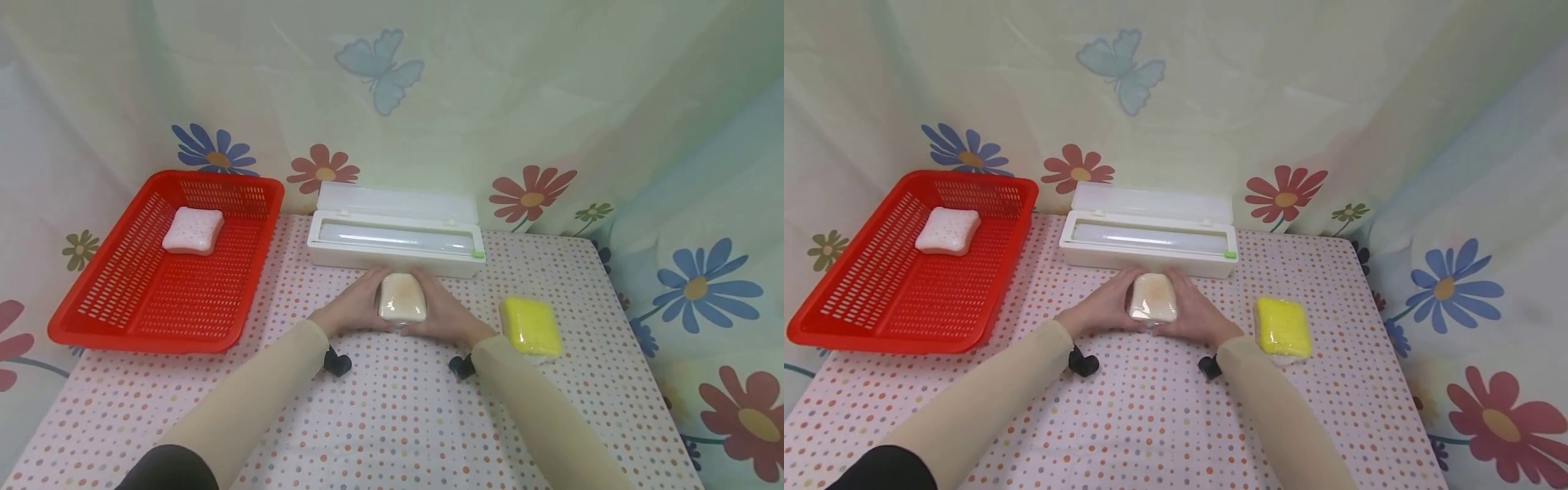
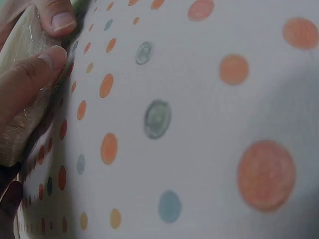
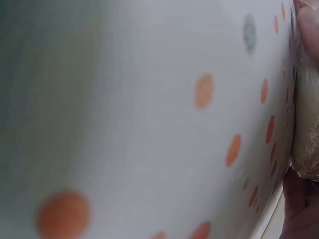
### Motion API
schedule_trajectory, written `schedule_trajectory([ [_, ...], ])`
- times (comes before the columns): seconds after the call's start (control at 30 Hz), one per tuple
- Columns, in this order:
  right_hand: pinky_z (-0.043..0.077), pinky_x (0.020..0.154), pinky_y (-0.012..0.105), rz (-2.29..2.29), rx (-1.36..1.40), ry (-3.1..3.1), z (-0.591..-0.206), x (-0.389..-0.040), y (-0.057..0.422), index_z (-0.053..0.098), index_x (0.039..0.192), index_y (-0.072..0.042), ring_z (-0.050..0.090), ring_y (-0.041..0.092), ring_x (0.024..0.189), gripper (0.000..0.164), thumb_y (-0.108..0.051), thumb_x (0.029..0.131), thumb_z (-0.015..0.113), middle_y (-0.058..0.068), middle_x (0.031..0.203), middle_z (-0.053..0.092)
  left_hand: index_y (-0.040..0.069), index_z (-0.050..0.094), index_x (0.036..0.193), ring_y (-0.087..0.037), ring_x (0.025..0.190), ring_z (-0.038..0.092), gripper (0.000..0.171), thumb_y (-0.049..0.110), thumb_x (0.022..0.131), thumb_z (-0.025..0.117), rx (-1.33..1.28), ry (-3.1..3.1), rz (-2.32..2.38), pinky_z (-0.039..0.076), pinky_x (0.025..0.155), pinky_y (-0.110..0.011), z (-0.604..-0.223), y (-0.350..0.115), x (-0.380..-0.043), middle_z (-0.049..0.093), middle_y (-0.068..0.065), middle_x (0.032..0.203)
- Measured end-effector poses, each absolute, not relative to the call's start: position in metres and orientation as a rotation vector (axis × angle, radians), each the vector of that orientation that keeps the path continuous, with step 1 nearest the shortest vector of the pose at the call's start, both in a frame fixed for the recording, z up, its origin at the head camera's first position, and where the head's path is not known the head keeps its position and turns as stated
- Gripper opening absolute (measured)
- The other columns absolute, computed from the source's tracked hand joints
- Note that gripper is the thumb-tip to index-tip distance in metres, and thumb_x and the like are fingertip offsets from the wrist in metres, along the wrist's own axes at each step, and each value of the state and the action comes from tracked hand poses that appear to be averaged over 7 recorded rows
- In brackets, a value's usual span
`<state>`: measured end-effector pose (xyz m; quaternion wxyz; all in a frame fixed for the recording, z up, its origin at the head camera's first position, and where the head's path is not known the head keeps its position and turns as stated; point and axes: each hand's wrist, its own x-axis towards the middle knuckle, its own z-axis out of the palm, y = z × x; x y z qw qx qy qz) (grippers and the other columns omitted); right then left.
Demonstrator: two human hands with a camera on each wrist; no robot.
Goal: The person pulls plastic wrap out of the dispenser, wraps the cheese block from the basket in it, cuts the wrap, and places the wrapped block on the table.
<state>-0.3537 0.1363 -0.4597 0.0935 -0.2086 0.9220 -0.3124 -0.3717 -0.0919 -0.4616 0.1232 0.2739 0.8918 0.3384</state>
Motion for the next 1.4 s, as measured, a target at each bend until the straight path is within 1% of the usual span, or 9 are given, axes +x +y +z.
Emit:
schedule_trajectory([
  [0.17, 0.037, 0.120, 0.053, -0.936, -0.645, 2.748, -0.463, -0.354, 0.136, 0.027, 0.158, -0.013, 0.045, 0.032, 0.142, 0.123, -0.044, 0.062, 0.097, 0.011, 0.155, 0.041, 0.009, 0.024, 0.160, -0.029, 0.142, 0.045, 0.127, 0.031, 0.060, 0.099, 0.835, 2.564, 0.965, 0.036, 0.122, -0.045, -0.462, -0.095, -0.371, 0.040, -0.012, 0.157],
  [0.3, 0.034, 0.121, 0.056, -0.887, -0.632, 2.717, -0.464, -0.352, 0.137, 0.018, 0.162, -0.012, 0.039, 0.036, 0.147, 0.131, -0.046, 0.062, 0.095, 0.015, 0.163, 0.030, 0.007, 0.022, 0.161, -0.029, 0.144, 0.043, 0.130, 0.030, 0.059, 0.100, 0.854, 2.540, 0.936, 0.033, 0.124, -0.044, -0.460, -0.098, -0.371, 0.038, -0.012, 0.158],
  [0.47, 0.028, 0.124, 0.055, -0.847, -0.570, 2.676, -0.463, -0.348, 0.147, 0.009, 0.165, -0.017, 0.032, 0.035, 0.152, 0.140, -0.048, 0.060, 0.096, 0.012, 0.169, 0.021, 0.015, 0.025, 0.160, -0.025, 0.145, 0.042, 0.128, 0.034, 0.058, 0.100, 0.885, 2.521, 0.938, 0.032, 0.124, -0.041, -0.460, -0.098, -0.372, 0.037, -0.006, 0.159],
  [0.6, 0.025, 0.125, 0.055, -0.856, -0.557, 2.687, -0.461, -0.347, 0.153, 0.009, 0.165, -0.015, 0.029, 0.035, 0.154, 0.138, -0.046, 0.062, 0.096, 0.013, 0.168, 0.026, 0.019, 0.031, 0.158, -0.022, 0.145, 0.042, 0.123, 0.031, 0.057, 0.101, 0.868, 2.503, 0.998, 0.032, 0.124, -0.040, -0.460, -0.098, -0.372, 0.041, -0.002, 0.157],
  [0.8, 0.029, 0.124, 0.053, -0.892, -0.542, 2.736, -0.459, -0.349, 0.149, 0.023, 0.161, -0.013, 0.038, 0.034, 0.150, 0.125, -0.042, 0.064, 0.096, 0.013, 0.160, 0.041, 0.017, 0.039, 0.154, -0.023, 0.145, 0.045, 0.114, 0.026, 0.059, 0.100, 0.835, 2.523, 1.081, 0.032, 0.124, -0.040, -0.461, -0.098, -0.375, 0.049, -0.001, 0.153],
  [0.97, 0.023, 0.127, 0.052, -0.894, -0.493, 2.704, -0.457, -0.347, 0.148, 0.016, 0.163, -0.015, 0.028, 0.033, 0.155, 0.131, -0.041, 0.063, 0.097, 0.012, 0.167, 0.030, 0.014, 0.030, 0.159, -0.025, 0.149, 0.039, 0.126, 0.029, 0.056, 0.101, 0.809, 2.517, 1.061, 0.029, 0.126, -0.041, -0.462, -0.102, -0.375, 0.041, -0.005, 0.160],
  [1.07, 0.023, 0.126, 0.052, -0.885, -0.472, 2.690, -0.454, -0.343, 0.153, 0.011, 0.165, -0.016, 0.024, 0.033, 0.156, 0.136, -0.045, 0.063, 0.096, 0.012, 0.170, 0.022, 0.014, 0.021, 0.162, -0.027, 0.152, 0.034, 0.134, 0.032, 0.055, 0.101, 0.797, 2.528, 1.024, 0.027, 0.126, -0.042, -0.460, -0.107, -0.371, 0.032, -0.008, 0.165],
  [1.2, 0.031, 0.123, 0.053, -0.913, -0.463, 2.695, -0.453, -0.341, 0.160, 0.014, 0.164, -0.018, 0.034, 0.033, 0.153, 0.132, -0.047, 0.064, 0.095, 0.010, 0.169, 0.027, 0.018, 0.024, 0.162, -0.026, 0.154, 0.031, 0.127, 0.032, 0.060, 0.099, 0.772, 2.569, 1.013, 0.026, 0.126, -0.043, -0.459, -0.115, -0.366, 0.028, -0.004, 0.168],
  [1.4, 0.038, 0.119, 0.053, -0.949, -0.490, 2.711, -0.454, -0.342, 0.160, 0.026, 0.161, -0.018, 0.044, 0.034, 0.146, 0.116, -0.040, 0.069, 0.094, 0.009, 0.163, 0.040, 0.016, 0.031, 0.160, -0.024, 0.154, 0.032, 0.115, 0.031, 0.066, 0.095, 0.780, 2.599, 1.018, 0.025, 0.127, -0.042, -0.460, -0.116, -0.366, 0.031, -0.004, 0.168],
])
